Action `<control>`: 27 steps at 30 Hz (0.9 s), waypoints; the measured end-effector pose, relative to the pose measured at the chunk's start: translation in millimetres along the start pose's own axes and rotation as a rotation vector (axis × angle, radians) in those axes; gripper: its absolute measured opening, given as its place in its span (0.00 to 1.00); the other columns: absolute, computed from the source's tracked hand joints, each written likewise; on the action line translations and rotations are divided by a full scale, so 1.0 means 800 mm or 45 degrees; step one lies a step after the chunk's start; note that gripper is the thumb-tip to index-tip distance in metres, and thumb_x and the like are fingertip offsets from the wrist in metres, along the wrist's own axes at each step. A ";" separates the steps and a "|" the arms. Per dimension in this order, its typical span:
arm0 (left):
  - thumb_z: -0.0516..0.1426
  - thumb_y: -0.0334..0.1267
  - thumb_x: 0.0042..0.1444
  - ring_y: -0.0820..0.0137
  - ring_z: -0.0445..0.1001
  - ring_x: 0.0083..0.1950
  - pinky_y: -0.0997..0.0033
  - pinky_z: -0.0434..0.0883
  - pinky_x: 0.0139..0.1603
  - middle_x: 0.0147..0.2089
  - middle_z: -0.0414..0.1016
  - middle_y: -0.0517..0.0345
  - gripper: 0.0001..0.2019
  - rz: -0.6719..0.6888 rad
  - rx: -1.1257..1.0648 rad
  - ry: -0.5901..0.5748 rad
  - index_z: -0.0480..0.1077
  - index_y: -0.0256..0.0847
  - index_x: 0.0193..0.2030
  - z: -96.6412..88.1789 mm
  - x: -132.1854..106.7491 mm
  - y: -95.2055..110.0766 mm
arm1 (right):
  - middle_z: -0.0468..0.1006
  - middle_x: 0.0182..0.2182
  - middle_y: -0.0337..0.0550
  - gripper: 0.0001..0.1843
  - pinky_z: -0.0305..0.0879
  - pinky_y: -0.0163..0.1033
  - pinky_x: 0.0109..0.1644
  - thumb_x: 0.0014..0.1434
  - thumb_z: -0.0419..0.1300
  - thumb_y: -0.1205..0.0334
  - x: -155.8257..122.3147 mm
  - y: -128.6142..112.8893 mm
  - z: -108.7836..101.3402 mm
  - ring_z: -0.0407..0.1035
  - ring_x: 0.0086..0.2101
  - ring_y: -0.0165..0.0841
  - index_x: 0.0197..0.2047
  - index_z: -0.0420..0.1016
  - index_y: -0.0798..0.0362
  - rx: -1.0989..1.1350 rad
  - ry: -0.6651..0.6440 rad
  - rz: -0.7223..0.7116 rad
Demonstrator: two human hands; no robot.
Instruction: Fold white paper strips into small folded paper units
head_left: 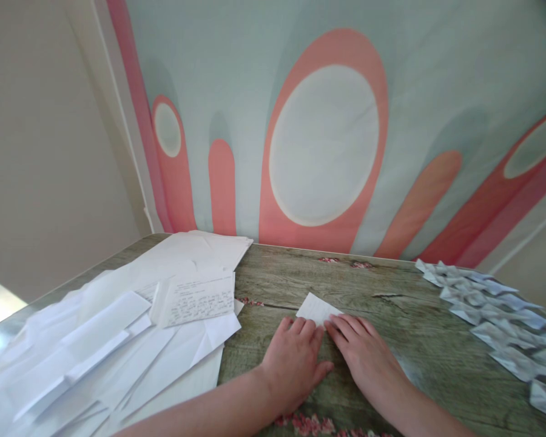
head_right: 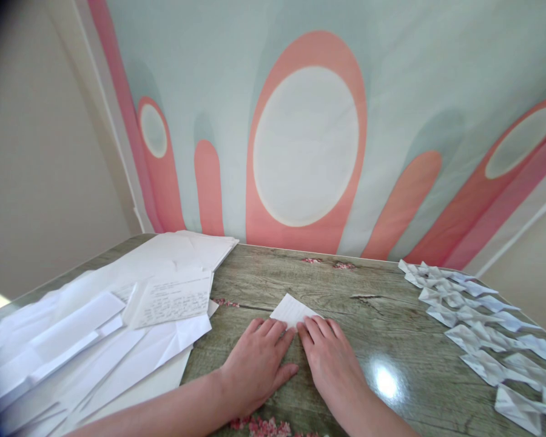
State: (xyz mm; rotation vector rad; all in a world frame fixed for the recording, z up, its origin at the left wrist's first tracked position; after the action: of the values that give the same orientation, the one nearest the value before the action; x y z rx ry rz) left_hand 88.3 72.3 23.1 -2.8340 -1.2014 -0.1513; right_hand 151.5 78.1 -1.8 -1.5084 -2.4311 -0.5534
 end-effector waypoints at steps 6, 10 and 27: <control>0.51 0.51 0.58 0.61 0.65 0.46 0.59 0.60 0.49 0.43 0.69 0.50 0.22 0.001 0.001 0.021 0.63 0.37 0.53 0.000 0.002 -0.001 | 0.75 0.45 0.46 0.18 0.59 0.46 0.52 0.54 0.51 0.75 0.003 -0.002 -0.002 0.65 0.46 0.39 0.46 0.73 0.56 -0.002 0.034 -0.025; 0.50 0.49 0.59 0.61 0.65 0.46 0.58 0.59 0.50 0.42 0.70 0.49 0.20 0.015 0.022 0.010 0.66 0.35 0.50 -0.001 0.004 0.000 | 0.75 0.44 0.46 0.17 0.59 0.45 0.51 0.55 0.50 0.75 0.003 -0.004 -0.006 0.66 0.45 0.38 0.46 0.73 0.56 0.001 0.054 -0.044; 0.49 0.31 0.59 0.64 0.69 0.42 0.62 0.64 0.48 0.39 0.70 0.52 0.07 0.050 -0.029 0.135 0.66 0.37 0.42 -0.006 0.004 -0.025 | 0.75 0.44 0.49 0.18 0.62 0.46 0.50 0.53 0.52 0.76 0.000 0.010 -0.002 0.67 0.44 0.40 0.46 0.74 0.58 0.032 0.064 -0.051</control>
State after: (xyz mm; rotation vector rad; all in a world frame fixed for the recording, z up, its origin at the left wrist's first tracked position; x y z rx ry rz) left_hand 75.8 88.2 28.9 -2.8268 -1.1296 -0.3110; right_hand 158.8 80.8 1.3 -1.4220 -2.4260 -0.5594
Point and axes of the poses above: each hand's wrist, its own x-axis towards the middle knuckle, its own z-axis out of the palm, y = z × x, the point moved 10 cm from there along x, towards the middle knuckle
